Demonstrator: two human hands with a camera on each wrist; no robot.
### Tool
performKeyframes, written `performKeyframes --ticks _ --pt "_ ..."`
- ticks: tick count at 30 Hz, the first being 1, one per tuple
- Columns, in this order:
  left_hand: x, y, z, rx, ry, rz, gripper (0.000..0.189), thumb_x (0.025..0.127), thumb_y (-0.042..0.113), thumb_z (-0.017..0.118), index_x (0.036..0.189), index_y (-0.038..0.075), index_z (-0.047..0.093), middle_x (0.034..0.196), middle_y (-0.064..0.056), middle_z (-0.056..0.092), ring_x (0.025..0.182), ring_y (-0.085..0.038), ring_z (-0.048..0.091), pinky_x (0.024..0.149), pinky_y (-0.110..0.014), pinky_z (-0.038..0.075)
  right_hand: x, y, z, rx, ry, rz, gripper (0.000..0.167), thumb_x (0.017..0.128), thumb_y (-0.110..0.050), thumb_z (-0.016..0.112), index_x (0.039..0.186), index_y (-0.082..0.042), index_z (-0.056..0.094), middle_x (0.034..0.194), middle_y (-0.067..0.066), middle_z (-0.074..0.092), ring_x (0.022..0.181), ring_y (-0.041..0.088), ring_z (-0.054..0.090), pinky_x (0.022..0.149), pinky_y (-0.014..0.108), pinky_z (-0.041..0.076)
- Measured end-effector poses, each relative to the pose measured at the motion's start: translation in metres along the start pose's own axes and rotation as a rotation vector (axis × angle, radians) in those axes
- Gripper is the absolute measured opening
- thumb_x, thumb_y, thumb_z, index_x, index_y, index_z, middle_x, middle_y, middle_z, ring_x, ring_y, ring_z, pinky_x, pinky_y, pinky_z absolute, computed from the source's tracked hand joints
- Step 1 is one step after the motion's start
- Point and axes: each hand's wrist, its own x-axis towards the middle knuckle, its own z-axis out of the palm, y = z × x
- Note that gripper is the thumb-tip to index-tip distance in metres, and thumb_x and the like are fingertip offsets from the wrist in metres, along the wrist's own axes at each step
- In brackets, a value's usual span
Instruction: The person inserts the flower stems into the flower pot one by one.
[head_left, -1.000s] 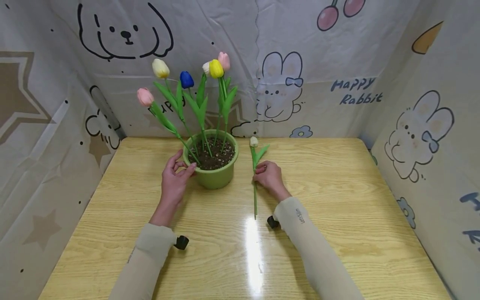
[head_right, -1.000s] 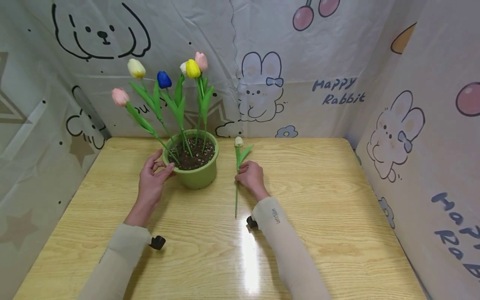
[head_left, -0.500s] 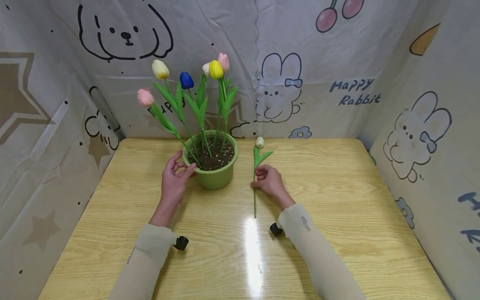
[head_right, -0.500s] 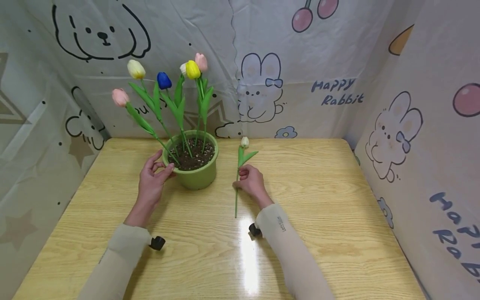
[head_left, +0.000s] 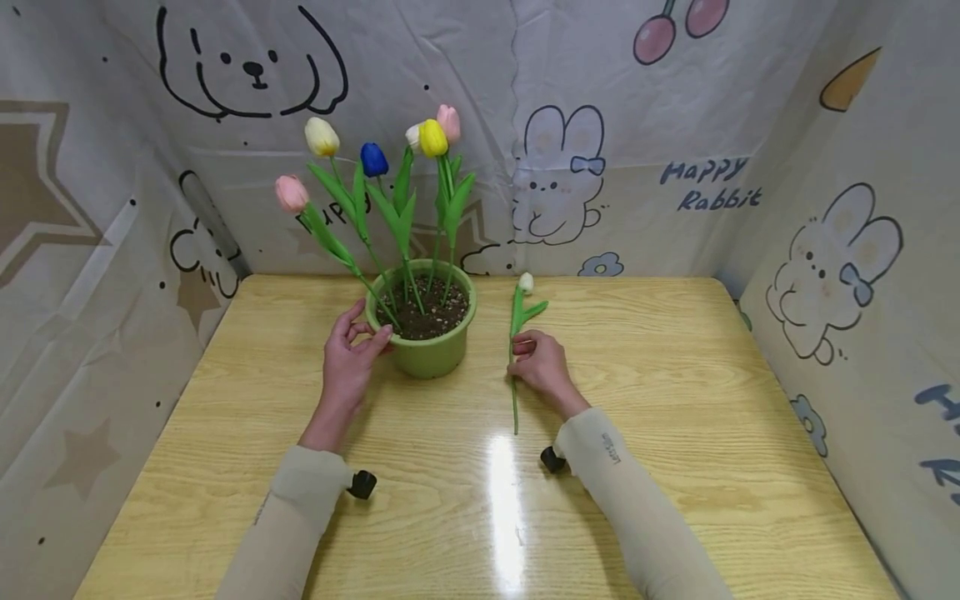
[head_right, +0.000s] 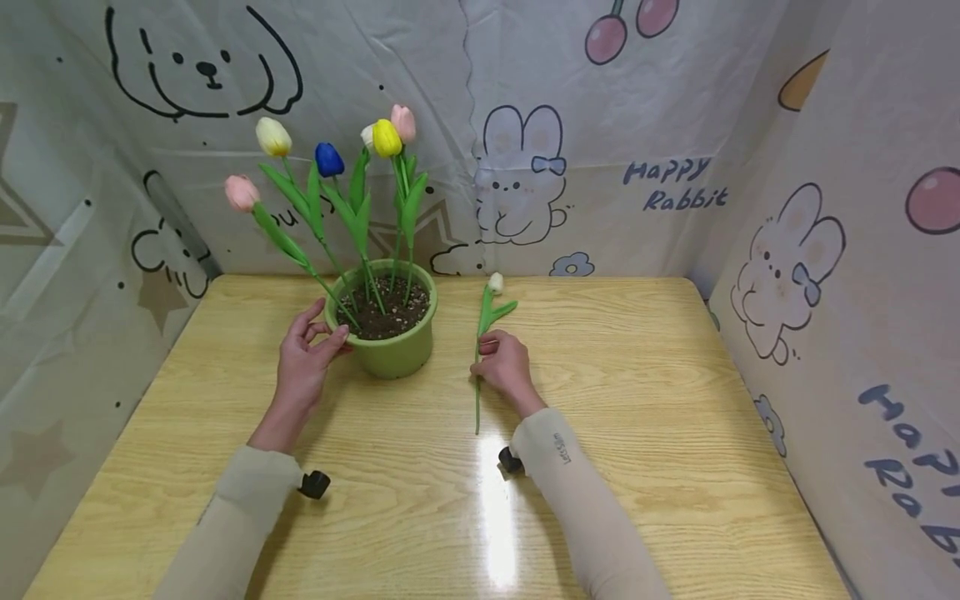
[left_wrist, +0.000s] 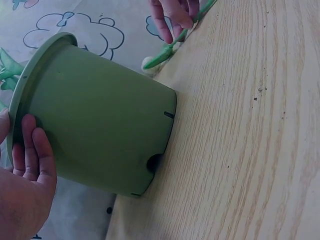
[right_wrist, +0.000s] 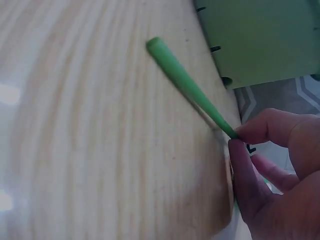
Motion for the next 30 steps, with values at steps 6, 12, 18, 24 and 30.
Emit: performKeyframes --ticks 6,12,18,24,30 --pt "0.0 0.0 0.0 -0.005 0.002 -0.001 0.067 0.098 0.005 0.07 0.157 0.011 0.041 0.101 -0.004 0.054 0.078 -0.005 0.071 0.081 -0.025 0.06 -0.002 0.0 -0.004 0.178 0.004 0.073 0.043 0.082 0.01 0.074 0.124 0.0 0.069 0.115 0.023 0.073 0.096 0.028 0.072 0.075 0.033 0.063" --pt "-0.001 0.001 0.0 -0.012 0.002 0.001 0.066 0.098 0.004 0.07 0.157 0.011 0.042 0.1 -0.003 0.053 0.079 -0.005 0.071 0.08 -0.024 0.06 0.001 -0.001 -0.01 0.343 0.003 0.11 0.045 0.084 0.015 0.071 0.127 0.002 0.066 0.12 0.026 0.069 0.091 0.025 0.072 0.068 0.03 0.062" --pt "-0.001 0.001 0.001 -0.039 -0.004 0.003 0.067 0.097 0.002 0.069 0.157 0.008 0.041 0.099 -0.003 0.054 0.085 -0.006 0.068 0.083 -0.023 0.06 0.0 -0.002 -0.017 0.394 -0.058 0.095 0.048 0.088 0.013 0.069 0.135 0.002 0.062 0.125 0.025 0.065 0.089 0.023 0.072 0.071 0.032 0.063" --pt "-0.001 0.001 0.001 -0.031 -0.007 0.016 0.067 0.097 0.001 0.069 0.157 0.007 0.04 0.097 0.003 0.059 0.084 -0.006 0.066 0.083 -0.022 0.058 -0.001 -0.005 -0.019 0.443 -0.086 0.067 0.05 0.09 0.01 0.07 0.138 0.002 0.06 0.13 0.027 0.063 0.091 0.023 0.074 0.076 0.033 0.064" --pt "0.0 0.001 0.001 -0.015 -0.007 0.011 0.067 0.097 0.002 0.069 0.158 0.007 0.04 0.099 0.001 0.059 0.085 -0.006 0.066 0.084 -0.02 0.058 -0.003 -0.016 -0.022 0.472 -0.077 0.038 0.051 0.09 0.011 0.07 0.139 0.002 0.06 0.132 0.028 0.063 0.104 0.04 0.071 0.077 0.032 0.064"
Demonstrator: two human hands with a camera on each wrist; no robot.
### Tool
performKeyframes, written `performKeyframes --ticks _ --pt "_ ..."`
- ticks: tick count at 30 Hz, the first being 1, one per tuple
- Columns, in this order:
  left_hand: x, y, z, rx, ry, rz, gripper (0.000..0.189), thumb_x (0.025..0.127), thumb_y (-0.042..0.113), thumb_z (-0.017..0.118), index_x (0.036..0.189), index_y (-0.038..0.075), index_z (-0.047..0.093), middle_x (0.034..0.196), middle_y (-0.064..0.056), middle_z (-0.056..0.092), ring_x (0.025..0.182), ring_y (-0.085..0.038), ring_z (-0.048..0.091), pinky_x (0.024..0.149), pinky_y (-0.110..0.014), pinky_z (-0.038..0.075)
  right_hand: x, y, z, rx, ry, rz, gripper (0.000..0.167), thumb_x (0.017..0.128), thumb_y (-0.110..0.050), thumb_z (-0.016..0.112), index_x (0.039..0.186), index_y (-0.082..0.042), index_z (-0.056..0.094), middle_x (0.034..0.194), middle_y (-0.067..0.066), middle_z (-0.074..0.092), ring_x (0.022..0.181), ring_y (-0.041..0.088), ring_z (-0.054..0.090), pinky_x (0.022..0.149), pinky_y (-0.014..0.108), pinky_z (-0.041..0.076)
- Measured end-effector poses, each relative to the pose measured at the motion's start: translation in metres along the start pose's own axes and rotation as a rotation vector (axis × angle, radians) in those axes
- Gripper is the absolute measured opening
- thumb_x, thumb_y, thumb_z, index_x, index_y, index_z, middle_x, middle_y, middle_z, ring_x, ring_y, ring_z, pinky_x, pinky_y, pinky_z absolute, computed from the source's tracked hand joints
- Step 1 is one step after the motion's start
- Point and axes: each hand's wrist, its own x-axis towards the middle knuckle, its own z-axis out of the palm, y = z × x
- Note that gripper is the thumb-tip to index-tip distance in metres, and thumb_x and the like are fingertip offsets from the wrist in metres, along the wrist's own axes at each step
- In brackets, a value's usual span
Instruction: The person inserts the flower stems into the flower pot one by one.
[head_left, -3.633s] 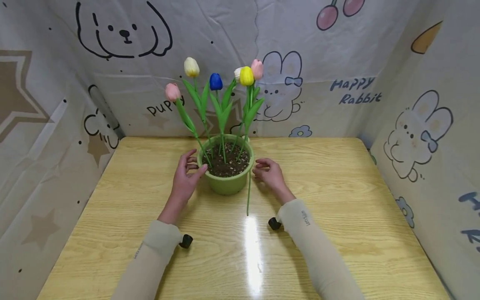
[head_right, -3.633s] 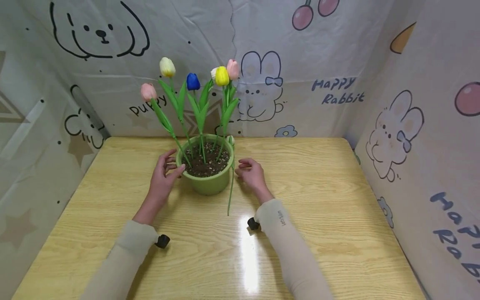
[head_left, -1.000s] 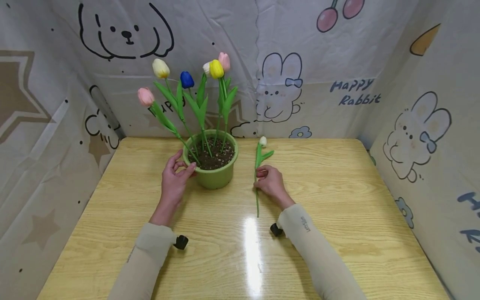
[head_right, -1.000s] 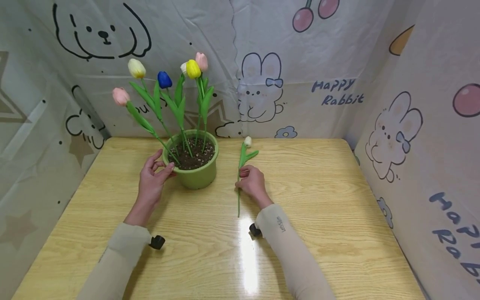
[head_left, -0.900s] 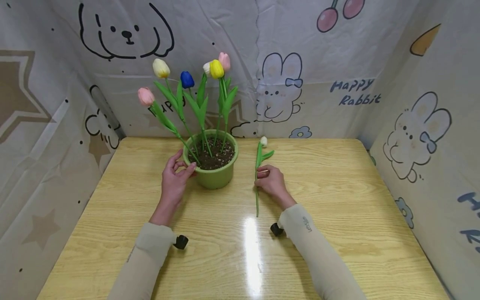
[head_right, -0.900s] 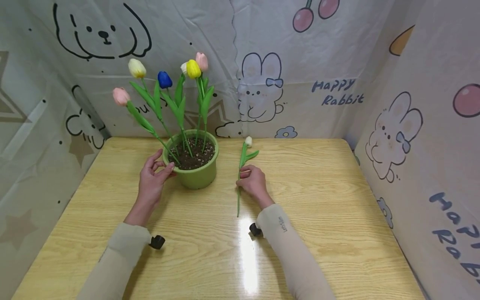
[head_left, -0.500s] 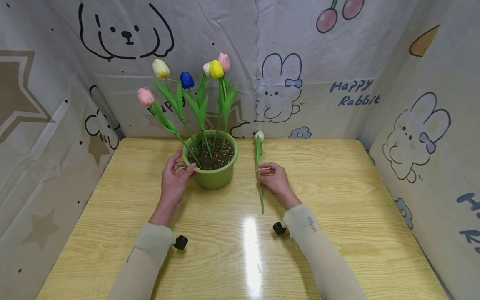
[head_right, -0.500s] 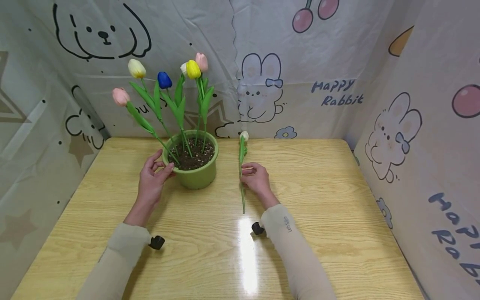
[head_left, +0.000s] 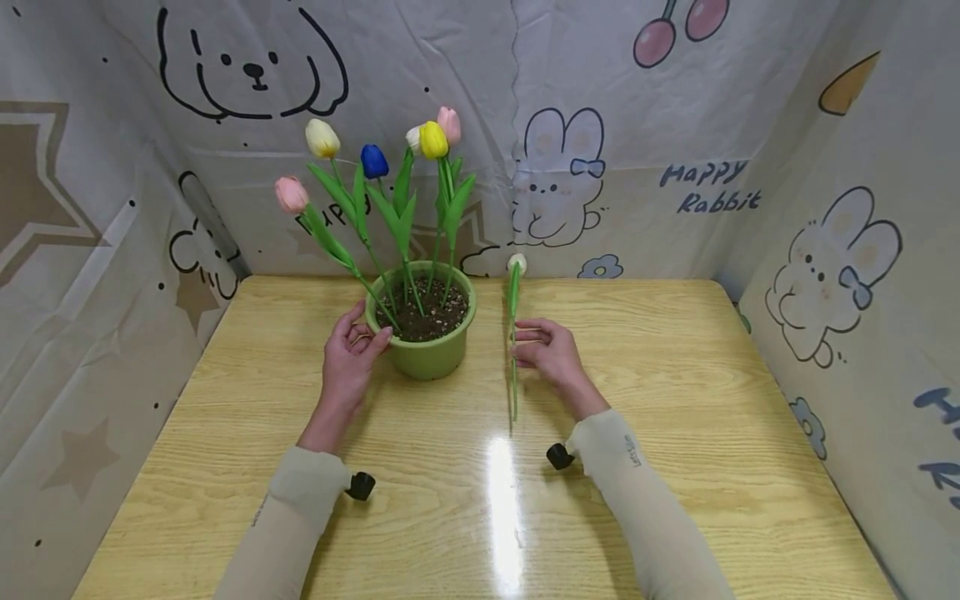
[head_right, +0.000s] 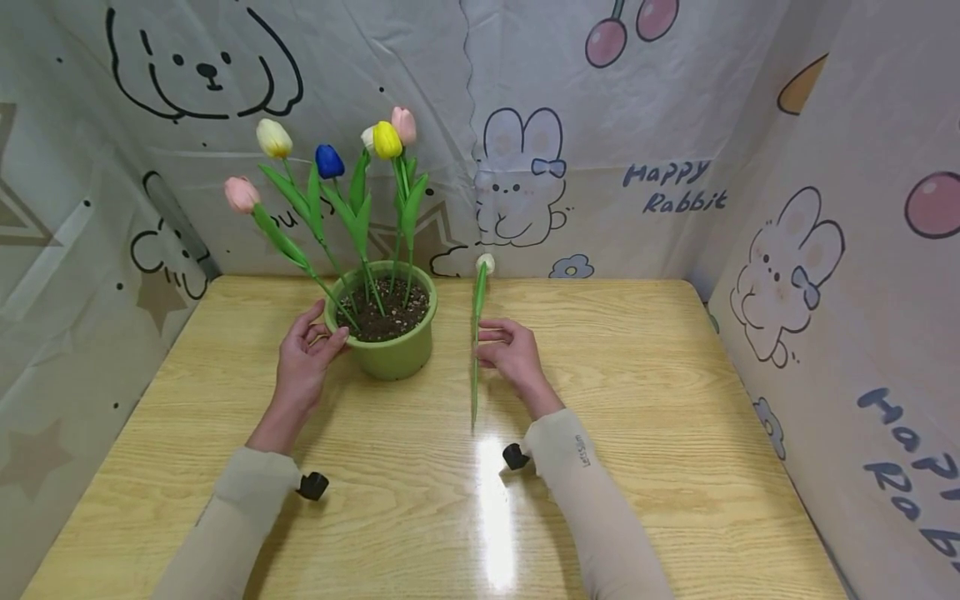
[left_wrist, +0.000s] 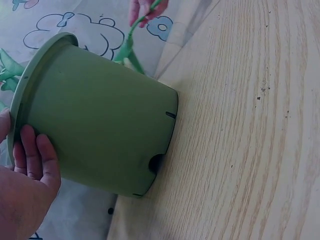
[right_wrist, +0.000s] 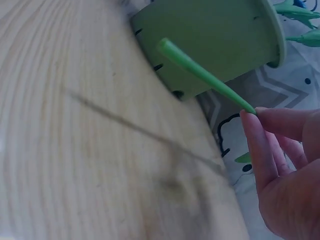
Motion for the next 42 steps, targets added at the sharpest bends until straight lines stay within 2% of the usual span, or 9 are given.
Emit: performKeyframes --ticks 4,11,14,16,22,27,31,36,42 --pt "-0.001 0.0 0.001 -0.003 0.004 0.006 0.067 0.097 0.0 0.069 0.157 0.006 0.04 0.099 0.001 0.059 0.084 -0.006 0.066 0.083 -0.02 0.058 -0.003 -0.008 0.0 0.035 0.006 -0.019 0.051 0.09 0.012 0.07 0.139 0.002 0.059 0.133 0.03 0.062 0.109 0.043 0.069 0.078 0.031 0.063" --pt "-0.004 0.001 0.002 -0.012 0.006 0.035 0.068 0.096 -0.004 0.069 0.157 0.003 0.039 0.095 0.002 0.06 0.079 -0.006 0.066 0.081 -0.021 0.059 -0.008 -0.018 -0.001 0.091 0.023 -0.075 0.049 0.09 0.012 0.069 0.138 0.005 0.06 0.134 0.032 0.06 0.089 0.016 0.074 0.078 0.029 0.063" --pt "-0.005 0.001 0.003 -0.009 0.003 0.037 0.069 0.096 -0.003 0.069 0.157 0.003 0.039 0.095 0.002 0.06 0.079 -0.006 0.065 0.08 -0.02 0.059 -0.009 -0.021 -0.001 0.108 0.028 -0.095 0.049 0.09 0.012 0.069 0.138 0.006 0.059 0.132 0.032 0.06 0.086 0.012 0.073 0.078 0.029 0.063" --pt "-0.005 0.001 0.003 -0.007 0.001 0.035 0.068 0.096 -0.004 0.069 0.157 0.003 0.039 0.095 0.001 0.059 0.079 -0.006 0.065 0.081 -0.02 0.059 -0.01 -0.023 -0.001 0.118 0.033 -0.108 0.049 0.09 0.013 0.07 0.138 0.007 0.059 0.129 0.029 0.063 0.086 0.012 0.073 0.077 0.029 0.063" --pt "-0.008 0.001 0.004 0.023 -0.003 0.035 0.069 0.095 -0.004 0.07 0.156 0.002 0.039 0.093 0.003 0.058 0.081 -0.007 0.065 0.081 -0.02 0.058 -0.012 -0.032 0.0 0.176 0.055 -0.157 0.048 0.089 0.014 0.07 0.136 0.009 0.059 0.109 0.008 0.073 0.085 0.014 0.074 0.076 0.029 0.063" --pt "-0.01 0.001 0.006 0.052 -0.02 0.032 0.07 0.095 -0.002 0.071 0.157 0.002 0.038 0.093 0.004 0.058 0.082 -0.006 0.065 0.081 -0.018 0.058 -0.015 -0.043 0.001 0.244 0.071 -0.222 0.047 0.089 0.017 0.069 0.134 0.011 0.059 0.101 0.001 0.075 0.082 0.01 0.073 0.072 0.027 0.063" --pt "-0.012 0.001 0.007 0.094 -0.04 0.022 0.07 0.096 0.002 0.072 0.157 0.004 0.039 0.095 0.003 0.057 0.085 -0.006 0.065 0.083 -0.017 0.057 -0.018 -0.05 0.002 0.28 0.082 -0.253 0.046 0.088 0.017 0.07 0.133 0.012 0.059 0.096 -0.003 0.076 0.082 0.011 0.074 0.071 0.026 0.063" --pt "-0.013 0.0 0.008 0.121 -0.077 0.026 0.07 0.096 0.005 0.072 0.158 0.006 0.039 0.097 0.0 0.056 0.086 -0.007 0.064 0.084 -0.018 0.057 -0.021 -0.057 0.003 0.333 0.089 -0.293 0.043 0.086 0.017 0.072 0.127 0.007 0.065 0.097 0.0 0.077 0.084 0.015 0.075 0.071 0.027 0.063" --pt "-0.014 -0.001 0.009 0.134 -0.091 0.029 0.071 0.095 0.005 0.074 0.158 0.007 0.04 0.095 0.005 0.058 0.087 -0.006 0.063 0.082 -0.017 0.056 -0.022 -0.068 0.005 0.384 0.107 -0.412 0.04 0.084 0.011 0.077 0.122 0.001 0.068 0.101 0.006 0.075 0.083 0.014 0.073 0.07 0.027 0.063"
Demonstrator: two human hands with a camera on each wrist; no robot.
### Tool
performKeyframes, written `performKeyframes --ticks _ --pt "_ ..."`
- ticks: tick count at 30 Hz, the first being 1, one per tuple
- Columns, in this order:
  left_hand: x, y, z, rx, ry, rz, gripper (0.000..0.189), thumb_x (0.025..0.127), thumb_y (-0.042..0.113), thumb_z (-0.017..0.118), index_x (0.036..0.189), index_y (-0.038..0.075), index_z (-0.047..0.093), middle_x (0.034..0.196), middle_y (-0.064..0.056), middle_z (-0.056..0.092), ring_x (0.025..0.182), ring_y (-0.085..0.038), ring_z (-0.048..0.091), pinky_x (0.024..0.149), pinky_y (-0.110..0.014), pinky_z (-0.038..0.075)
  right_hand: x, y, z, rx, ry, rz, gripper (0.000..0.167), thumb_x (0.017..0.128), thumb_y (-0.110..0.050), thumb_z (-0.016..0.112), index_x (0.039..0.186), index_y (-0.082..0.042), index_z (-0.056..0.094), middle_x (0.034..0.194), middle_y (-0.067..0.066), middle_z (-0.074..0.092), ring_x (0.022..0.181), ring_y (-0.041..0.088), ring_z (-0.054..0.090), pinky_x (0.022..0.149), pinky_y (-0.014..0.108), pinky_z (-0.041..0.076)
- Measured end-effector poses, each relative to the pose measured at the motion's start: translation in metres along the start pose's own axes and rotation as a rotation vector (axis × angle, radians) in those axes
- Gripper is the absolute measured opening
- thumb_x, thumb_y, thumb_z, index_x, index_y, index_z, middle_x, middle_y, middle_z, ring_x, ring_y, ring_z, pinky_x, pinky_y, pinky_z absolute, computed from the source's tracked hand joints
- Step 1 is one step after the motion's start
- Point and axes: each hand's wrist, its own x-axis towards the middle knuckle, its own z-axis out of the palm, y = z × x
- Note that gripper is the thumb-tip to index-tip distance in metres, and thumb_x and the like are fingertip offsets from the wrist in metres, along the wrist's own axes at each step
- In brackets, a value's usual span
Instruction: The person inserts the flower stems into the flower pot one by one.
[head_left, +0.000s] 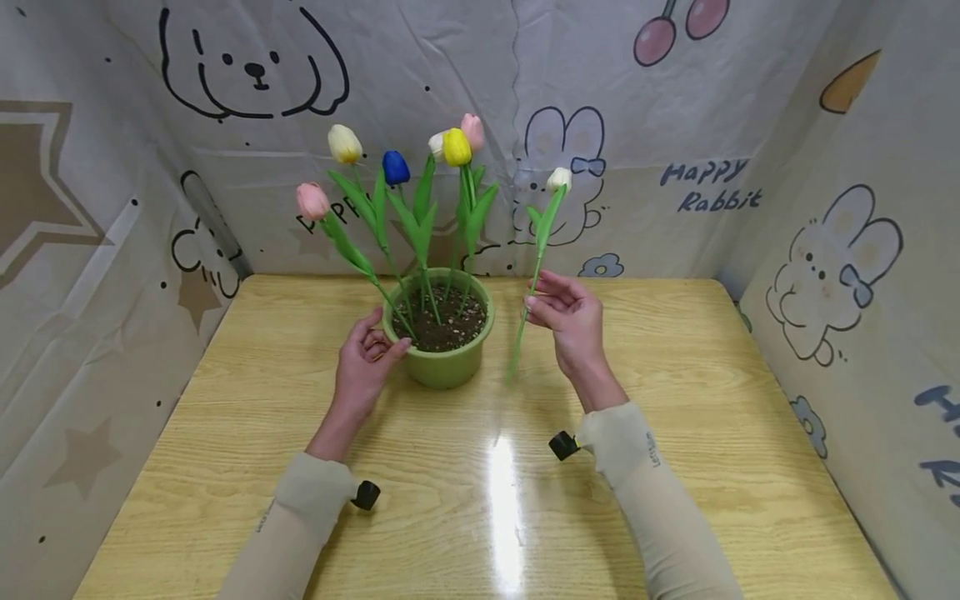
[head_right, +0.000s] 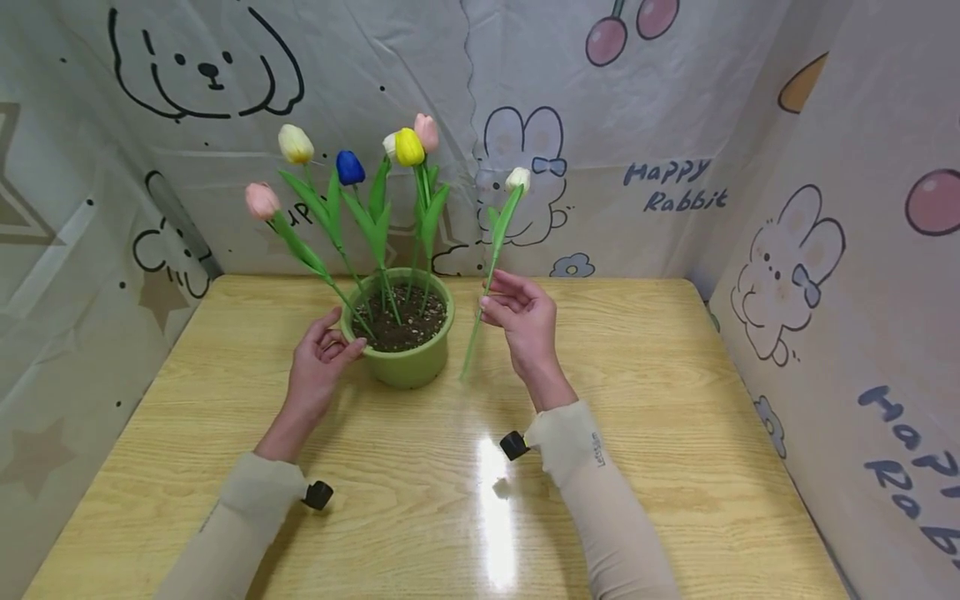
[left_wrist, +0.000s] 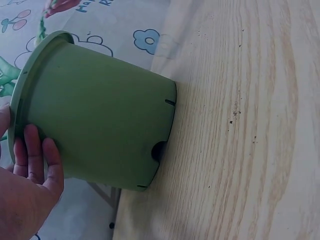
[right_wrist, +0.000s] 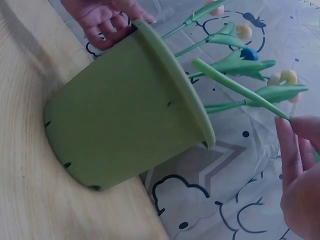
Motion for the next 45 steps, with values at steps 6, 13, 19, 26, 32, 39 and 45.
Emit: performKeyframes --ticks 6,13,19,26,32,39,45 --pt "0.0 0.001 0.002 -0.001 0.0 -0.008 0.076 0.092 0.001 0.076 0.158 0.006 0.039 0.095 0.006 0.06 0.088 -0.006 0.063 0.08 -0.016 0.054 0.001 -0.005 0.01 0.061 0.038 -0.083 0.04 0.085 0.019 0.071 0.121 0.002 0.069 0.098 0.002 0.076 0.081 0.012 0.072 0.068 0.025 0.062" --pt "-0.001 0.0 0.0 -0.022 0.004 -0.016 0.077 0.091 -0.001 0.076 0.158 0.007 0.038 0.095 0.005 0.06 0.087 -0.006 0.062 0.08 -0.016 0.054 0.004 -0.002 0.022 0.101 0.094 -0.143 0.041 0.084 0.024 0.069 0.119 0.003 0.068 0.097 0.002 0.076 0.081 0.012 0.073 0.067 0.026 0.063" --pt "-0.001 -0.002 0.002 -0.039 0.016 -0.007 0.076 0.091 -0.003 0.075 0.158 0.007 0.039 0.094 0.007 0.06 0.087 -0.006 0.063 0.08 -0.016 0.055 0.007 0.001 0.034 0.136 0.113 -0.215 0.042 0.081 0.024 0.07 0.112 -0.004 0.072 0.099 0.007 0.076 0.082 0.014 0.073 0.068 0.028 0.063" --pt "-0.001 -0.005 0.005 -0.086 0.03 -0.004 0.075 0.091 -0.009 0.072 0.157 0.005 0.039 0.091 0.008 0.061 0.083 -0.006 0.063 0.078 -0.016 0.055 0.008 0.003 0.046 0.127 0.147 -0.254 0.043 0.08 0.024 0.072 0.12 0.009 0.066 0.1 0.008 0.076 0.083 0.015 0.073 0.069 0.029 0.063" --pt "-0.004 -0.005 0.006 -0.09 0.025 -0.003 0.076 0.091 -0.008 0.073 0.157 0.005 0.039 0.091 0.006 0.06 0.084 -0.006 0.062 0.078 -0.017 0.055 0.007 0.005 0.052 0.1 0.157 -0.282 0.044 0.08 0.023 0.073 0.122 0.015 0.063 0.108 0.026 0.071 0.086 0.015 0.073 0.071 0.03 0.063" --pt "-0.004 -0.005 0.006 -0.074 0.03 -0.009 0.075 0.091 -0.005 0.074 0.157 0.006 0.039 0.093 0.006 0.061 0.086 -0.006 0.064 0.079 -0.016 0.055 0.008 0.01 0.053 0.113 0.152 -0.274 0.041 0.08 0.024 0.071 0.12 0.014 0.064 0.105 0.023 0.073 0.084 0.015 0.073 0.069 0.03 0.063" --pt "-0.003 -0.005 0.009 -0.085 0.045 0.009 0.075 0.091 -0.007 0.073 0.156 0.004 0.039 0.093 0.006 0.063 0.085 -0.006 0.064 0.079 -0.016 0.055 0.012 0.009 0.054 0.094 0.158 -0.305 0.047 0.08 0.022 0.073 0.124 0.02 0.058 0.101 0.008 0.076 0.087 0.014 0.072 0.072 0.029 0.063"
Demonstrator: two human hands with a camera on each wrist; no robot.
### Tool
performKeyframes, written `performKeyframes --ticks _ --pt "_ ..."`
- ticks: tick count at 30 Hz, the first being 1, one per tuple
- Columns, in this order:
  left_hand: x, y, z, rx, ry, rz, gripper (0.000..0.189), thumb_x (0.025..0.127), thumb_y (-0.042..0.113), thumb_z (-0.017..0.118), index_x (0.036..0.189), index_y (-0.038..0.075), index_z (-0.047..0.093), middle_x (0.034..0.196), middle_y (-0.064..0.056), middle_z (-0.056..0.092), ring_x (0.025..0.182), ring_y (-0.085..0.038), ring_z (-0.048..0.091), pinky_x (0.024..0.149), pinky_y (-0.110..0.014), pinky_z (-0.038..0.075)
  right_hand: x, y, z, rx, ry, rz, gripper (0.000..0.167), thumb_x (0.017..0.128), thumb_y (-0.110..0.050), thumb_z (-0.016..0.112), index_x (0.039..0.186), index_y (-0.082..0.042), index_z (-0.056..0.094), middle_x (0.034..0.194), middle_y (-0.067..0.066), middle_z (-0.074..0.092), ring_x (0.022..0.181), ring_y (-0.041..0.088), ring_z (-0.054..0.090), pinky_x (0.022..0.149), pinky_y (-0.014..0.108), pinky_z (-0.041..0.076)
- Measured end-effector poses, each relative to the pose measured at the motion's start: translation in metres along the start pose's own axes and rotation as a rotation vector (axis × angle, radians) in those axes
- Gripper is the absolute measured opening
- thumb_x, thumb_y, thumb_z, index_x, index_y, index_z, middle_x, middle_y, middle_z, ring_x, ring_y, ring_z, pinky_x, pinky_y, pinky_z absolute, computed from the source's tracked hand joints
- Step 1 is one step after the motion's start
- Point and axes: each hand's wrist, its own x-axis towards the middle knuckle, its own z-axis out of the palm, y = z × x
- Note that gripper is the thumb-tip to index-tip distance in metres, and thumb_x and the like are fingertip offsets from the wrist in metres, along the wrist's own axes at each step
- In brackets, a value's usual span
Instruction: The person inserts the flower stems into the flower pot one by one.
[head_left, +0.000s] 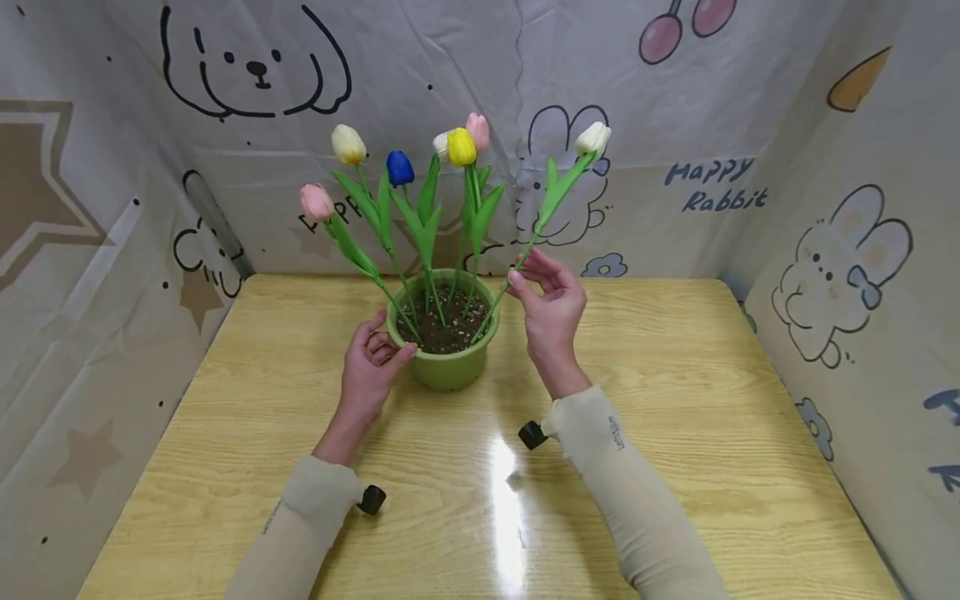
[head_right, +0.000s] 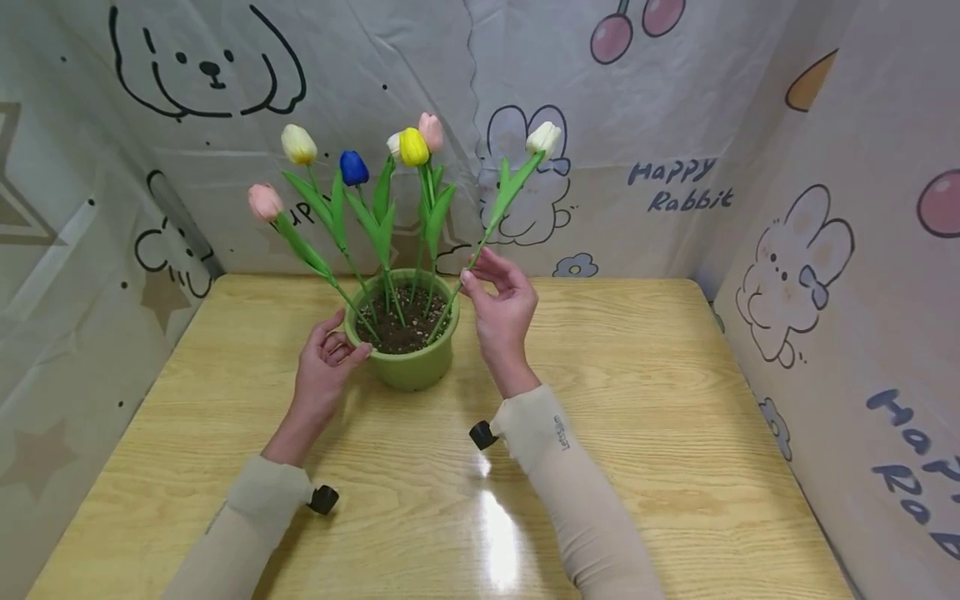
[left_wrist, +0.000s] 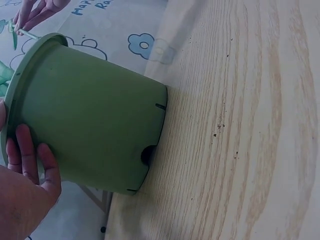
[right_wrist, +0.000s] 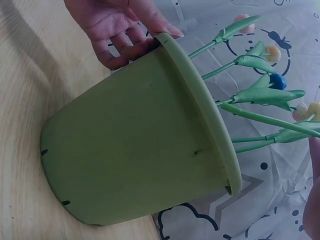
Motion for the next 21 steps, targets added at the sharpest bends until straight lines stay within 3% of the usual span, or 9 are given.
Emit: performKeyframes --ticks 5,10,13,18,21 --pt "-0.002 -0.001 0.006 -0.016 0.026 0.009 0.075 0.089 -0.009 0.074 0.154 0.001 0.038 0.091 0.009 0.062 0.085 -0.005 0.064 0.079 -0.016 0.055 0.003 0.002 0.004 0.008 -0.014 -0.048 0.046 0.081 0.023 0.072 0.124 0.023 0.056 0.099 0.001 0.077 0.088 0.014 0.072 0.072 0.029 0.063" --pt "-0.003 -0.001 0.011 -0.028 0.036 0.017 0.075 0.088 -0.01 0.075 0.153 0.0 0.038 0.091 0.008 0.062 0.085 -0.006 0.064 0.078 -0.015 0.054 0.002 0.006 0.006 -0.016 -0.018 -0.061 0.043 0.081 0.021 0.073 0.122 0.021 0.057 0.1 0.002 0.076 0.089 0.015 0.072 0.072 0.029 0.063" --pt "-0.003 -0.001 0.011 -0.02 0.035 0.02 0.074 0.089 -0.009 0.075 0.153 0.002 0.038 0.092 0.007 0.063 0.086 -0.007 0.064 0.079 -0.016 0.055 0.0 0.008 0.006 -0.029 -0.016 -0.066 0.041 0.081 0.02 0.074 0.12 0.017 0.062 0.103 0.012 0.075 0.09 0.018 0.072 0.074 0.031 0.064" --pt "-0.004 -0.001 0.011 -0.009 0.028 0.021 0.075 0.089 -0.007 0.075 0.154 0.002 0.037 0.094 0.008 0.064 0.088 -0.007 0.065 0.08 -0.016 0.055 -0.002 0.012 0.007 -0.039 -0.012 -0.076 0.04 0.08 0.019 0.075 0.111 -0.006 0.073 0.109 0.033 0.068 0.091 0.015 0.072 0.075 0.032 0.064" --pt "-0.003 -0.002 0.01 -0.016 0.026 0.025 0.075 0.089 -0.008 0.075 0.153 0.002 0.037 0.094 0.008 0.064 0.088 -0.007 0.065 0.08 -0.017 0.055 -0.004 0.015 0.008 -0.055 -0.016 -0.08 0.038 0.08 0.018 0.075 0.112 -0.004 0.072 0.111 0.037 0.066 0.092 0.015 0.072 0.076 0.031 0.063"
